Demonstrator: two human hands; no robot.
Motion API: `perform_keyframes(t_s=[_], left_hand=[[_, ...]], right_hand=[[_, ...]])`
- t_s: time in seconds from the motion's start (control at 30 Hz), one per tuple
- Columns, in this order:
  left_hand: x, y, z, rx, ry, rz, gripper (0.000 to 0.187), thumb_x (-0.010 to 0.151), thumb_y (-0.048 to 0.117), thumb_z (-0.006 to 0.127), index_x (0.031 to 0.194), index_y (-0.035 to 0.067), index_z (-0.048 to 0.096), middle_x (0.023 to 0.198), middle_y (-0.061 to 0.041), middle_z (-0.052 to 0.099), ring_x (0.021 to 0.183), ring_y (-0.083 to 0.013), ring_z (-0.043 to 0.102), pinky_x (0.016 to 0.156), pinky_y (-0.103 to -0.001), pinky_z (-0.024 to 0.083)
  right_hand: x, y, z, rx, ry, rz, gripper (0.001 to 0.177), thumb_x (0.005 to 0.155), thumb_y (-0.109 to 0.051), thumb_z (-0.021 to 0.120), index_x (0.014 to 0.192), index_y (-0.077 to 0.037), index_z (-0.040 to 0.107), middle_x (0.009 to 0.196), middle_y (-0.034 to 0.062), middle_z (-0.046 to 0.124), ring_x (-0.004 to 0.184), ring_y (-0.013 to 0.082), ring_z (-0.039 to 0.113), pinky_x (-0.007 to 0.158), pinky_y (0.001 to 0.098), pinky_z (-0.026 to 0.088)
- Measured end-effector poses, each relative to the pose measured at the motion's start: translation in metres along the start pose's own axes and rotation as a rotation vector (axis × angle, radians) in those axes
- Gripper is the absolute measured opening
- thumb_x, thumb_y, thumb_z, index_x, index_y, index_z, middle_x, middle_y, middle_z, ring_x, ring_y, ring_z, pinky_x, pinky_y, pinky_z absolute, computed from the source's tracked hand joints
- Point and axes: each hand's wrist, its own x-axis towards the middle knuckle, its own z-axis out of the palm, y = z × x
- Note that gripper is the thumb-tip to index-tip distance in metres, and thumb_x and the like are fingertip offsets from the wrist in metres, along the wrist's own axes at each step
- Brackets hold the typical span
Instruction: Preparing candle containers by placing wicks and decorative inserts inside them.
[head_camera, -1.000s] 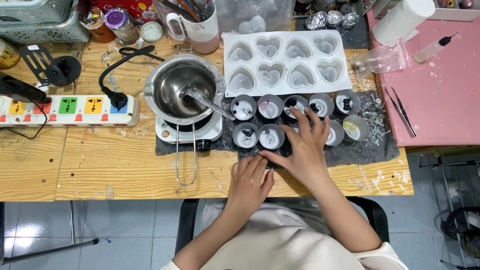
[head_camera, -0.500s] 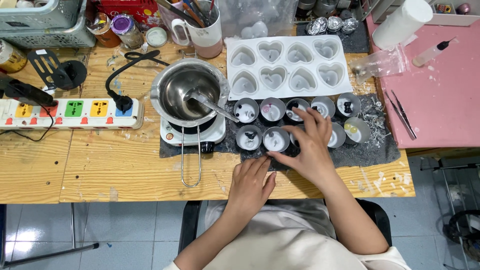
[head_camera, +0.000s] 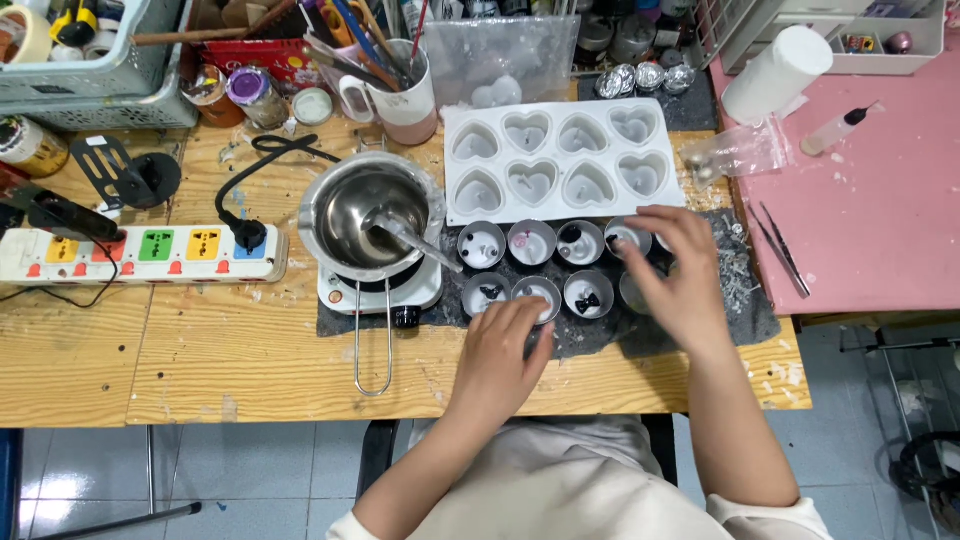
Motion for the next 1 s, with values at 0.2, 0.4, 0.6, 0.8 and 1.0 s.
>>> perform_keyframes(t_s=[0.2,0.4,0.6,0.8,1.0], left_hand=[[0.069,-0.026,0.024,0.238,-0.024,-0.097,0.039,0.097,0.018,0.062,0.131,0.001,0.055,0.13,-0.017,0.064,0.123,-0.0351,0.055,0.097,-0.053,0.041],[0.13,-0.072,0.052,0.273,0.02,-0.212,0.06,0.09,0.008,0.061,0.146,0.002,0.042,0.126,-0.016,0.065,0.131,-0.0335,0.051,0.1,-0.052,0.04],[0.154,-0.08,0.069,0.302,-0.042,-0.256,0.072,0.085,0.008,0.063,0.151,-0.002,0.034,0.128,-0.017,0.064,0.129,-0.0325,0.048,0.101,-0.051,0.035],[0.156,-0.098,0.089,0.406,0.009,-0.194,0.072,0.084,0.004,0.062,0.151,-0.002,0.035,0.134,-0.017,0.063,0.128,-0.0344,0.048,0.103,-0.051,0.031],[0.15,-0.079,0.072,0.345,-0.001,-0.145,0.079,0.081,0.008,0.067,0.151,-0.002,0.033,0.13,-0.018,0.062,0.127,-0.034,0.049,0.106,-0.054,0.027]], right_hand=[[0.042,0.038,-0.004,-0.008,-0.1,0.081,0.017,0.095,-0.017,0.074,0.111,-0.013,0.077,0.111,0.0071,0.071,0.115,0.0292,0.063,0.105,0.0458,0.044],[0.074,0.05,0.016,-0.206,-0.315,-0.11,0.024,0.082,-0.013,0.077,0.105,-0.017,0.08,0.102,0.0051,0.067,0.108,0.0288,0.054,0.103,0.0501,0.034],[0.089,0.052,0.032,-0.305,-0.435,-0.349,0.029,0.08,-0.02,0.074,0.108,-0.023,0.081,0.097,0.004,0.06,0.104,0.0265,0.052,0.103,0.0489,0.035],[0.099,0.052,0.032,-0.421,-0.487,-0.381,0.03,0.082,-0.023,0.071,0.11,-0.026,0.08,0.096,0.0042,0.06,0.104,0.0261,0.052,0.099,0.0471,0.035],[0.1,0.057,0.03,-0.455,-0.472,-0.385,0.036,0.081,-0.023,0.07,0.116,-0.027,0.079,0.098,0.0052,0.06,0.104,0.0269,0.051,0.098,0.0475,0.037]])
